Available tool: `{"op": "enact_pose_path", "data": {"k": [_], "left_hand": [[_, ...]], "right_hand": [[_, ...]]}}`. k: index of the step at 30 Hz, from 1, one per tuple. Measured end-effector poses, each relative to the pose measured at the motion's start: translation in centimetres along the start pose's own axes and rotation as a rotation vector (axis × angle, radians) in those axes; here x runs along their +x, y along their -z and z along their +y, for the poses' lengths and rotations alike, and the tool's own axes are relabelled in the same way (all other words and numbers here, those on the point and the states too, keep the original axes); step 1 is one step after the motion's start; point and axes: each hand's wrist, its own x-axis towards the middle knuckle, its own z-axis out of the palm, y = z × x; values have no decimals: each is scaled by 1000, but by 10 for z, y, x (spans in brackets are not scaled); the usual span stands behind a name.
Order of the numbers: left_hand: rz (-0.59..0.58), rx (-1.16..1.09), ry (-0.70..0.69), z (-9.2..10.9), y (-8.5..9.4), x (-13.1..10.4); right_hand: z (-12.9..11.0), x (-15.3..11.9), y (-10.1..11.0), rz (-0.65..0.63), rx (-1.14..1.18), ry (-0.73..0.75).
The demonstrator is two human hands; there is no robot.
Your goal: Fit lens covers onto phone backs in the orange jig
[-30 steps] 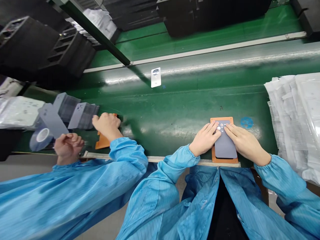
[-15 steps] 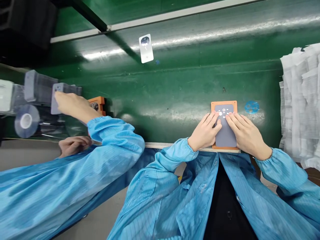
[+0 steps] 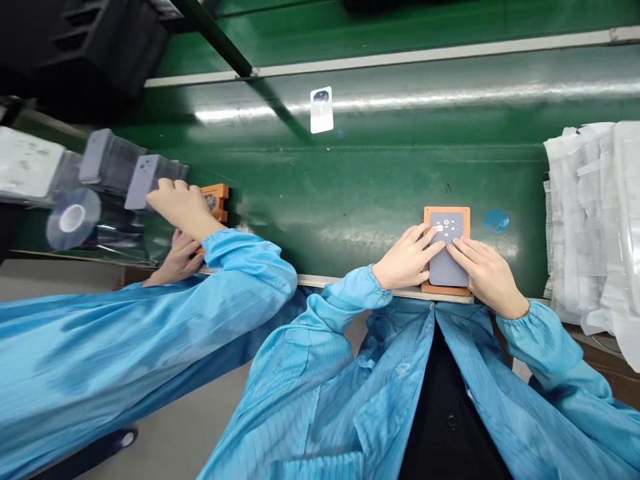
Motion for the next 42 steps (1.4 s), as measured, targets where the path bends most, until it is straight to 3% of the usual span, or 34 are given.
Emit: {"op": "enact_pose_path", "data": {"k": [2, 4, 6, 8, 11, 15, 20, 25, 28, 32, 35, 37, 40, 42], "left_hand": [[91, -137, 18, -8, 8, 3], [292, -343, 121, -9, 12, 8], [470, -619, 227, -1, 10, 14], [562, -880, 274, 15, 6, 18], [710, -1001, 312, 41, 3, 20], [886, -765, 266, 64, 14, 14], [953, -597, 110, 78, 23, 12], [952, -527, 56, 95, 19, 21], [980, -529, 81, 97, 19, 26], [989, -543, 174, 81, 19, 24], [890, -647, 239, 64, 15, 19], [816, -747, 277, 57, 9, 17], [770, -858, 369, 51, -3, 17], [767, -926, 461, 46, -10, 20]], "right_hand": [[-5, 1, 6, 105, 159, -8], [-11, 3, 11, 258, 404, -94], [-15, 7, 11, 446, 684, -223], [-16, 11, 8, 582, 940, -323], [-10, 13, 2, 557, 1174, -363], [0, 13, -2, 445, 1245, -389], [7, 15, -7, 353, 1256, -287], [7, 17, -15, 390, 1488, -412], [7, 16, -16, 409, 1512, -421], [6, 19, -7, 435, 1309, -364], [1, 25, -3, 440, 1057, -301], [-4, 29, -7, 514, 958, -281], [-12, 33, -22, 676, 985, -322], [-10, 38, -32, 700, 1068, -366]]}}
